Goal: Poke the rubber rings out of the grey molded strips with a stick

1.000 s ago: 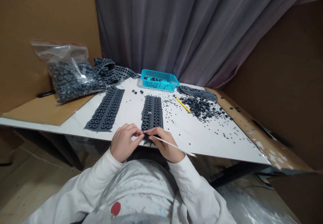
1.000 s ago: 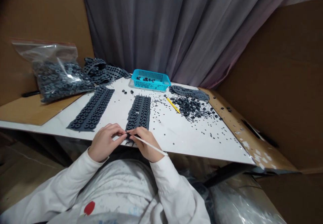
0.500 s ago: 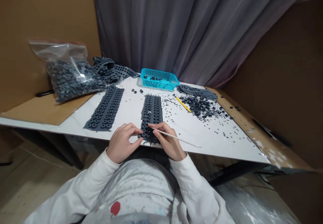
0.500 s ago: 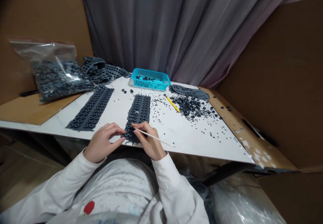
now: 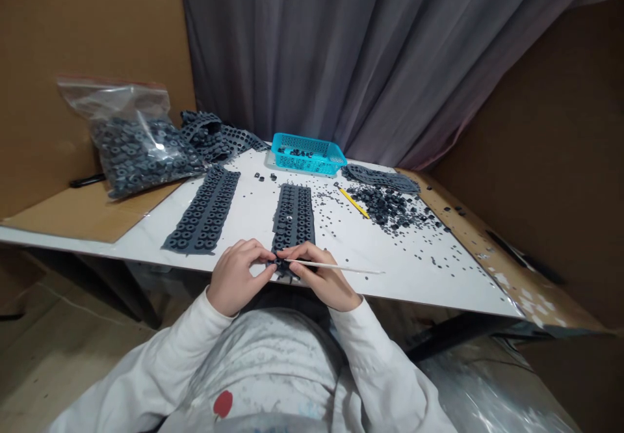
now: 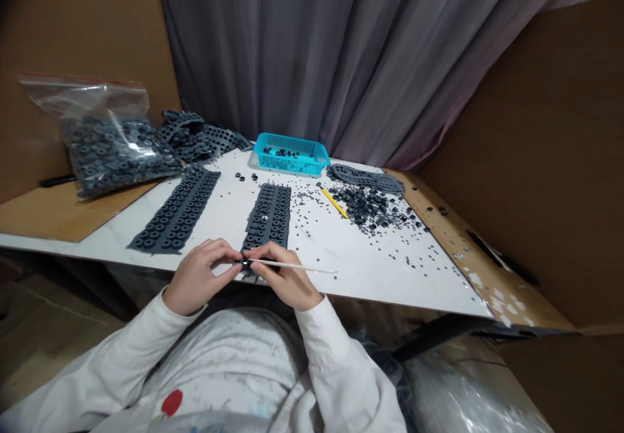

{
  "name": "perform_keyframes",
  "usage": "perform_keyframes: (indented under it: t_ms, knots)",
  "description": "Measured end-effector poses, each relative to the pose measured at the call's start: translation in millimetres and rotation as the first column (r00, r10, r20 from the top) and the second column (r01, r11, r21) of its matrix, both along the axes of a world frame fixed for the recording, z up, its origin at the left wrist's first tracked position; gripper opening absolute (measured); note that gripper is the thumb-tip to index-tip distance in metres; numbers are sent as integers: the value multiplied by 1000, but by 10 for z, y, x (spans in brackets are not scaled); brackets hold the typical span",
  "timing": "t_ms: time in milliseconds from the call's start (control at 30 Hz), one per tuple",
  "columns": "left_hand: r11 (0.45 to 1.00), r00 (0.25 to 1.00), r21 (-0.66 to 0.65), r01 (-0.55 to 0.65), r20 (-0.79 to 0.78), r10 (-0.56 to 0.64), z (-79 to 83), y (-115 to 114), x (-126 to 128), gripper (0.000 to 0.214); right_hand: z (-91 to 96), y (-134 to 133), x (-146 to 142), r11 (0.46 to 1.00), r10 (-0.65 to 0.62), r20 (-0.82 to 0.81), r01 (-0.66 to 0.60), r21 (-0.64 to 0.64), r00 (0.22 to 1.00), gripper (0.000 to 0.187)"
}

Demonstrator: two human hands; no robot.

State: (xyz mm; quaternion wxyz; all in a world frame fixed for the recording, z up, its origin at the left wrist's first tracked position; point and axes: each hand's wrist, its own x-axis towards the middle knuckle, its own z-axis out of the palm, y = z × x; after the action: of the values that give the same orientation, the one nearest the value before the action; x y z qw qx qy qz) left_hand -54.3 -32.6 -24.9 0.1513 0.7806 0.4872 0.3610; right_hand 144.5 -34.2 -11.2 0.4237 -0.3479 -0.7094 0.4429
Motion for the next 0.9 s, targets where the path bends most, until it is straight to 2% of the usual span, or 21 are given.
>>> perform_keyframes:
  t_ms: [333,733,900]
  knots:
    - [998,1000,-53,-21,16,22,-12,25,19,7,3,-4,-16,999,-6,46,4,35,999,14]
    - [998,1000,-56,-16,0,16,26,28,27,13,-52,-11,-9,958,-61,208,-1,286,976,10]
    - [999,1000,-50,-13,2,13,19,30,27,13,-48,-13,-6,950,-59,220,-13,311,974,12]
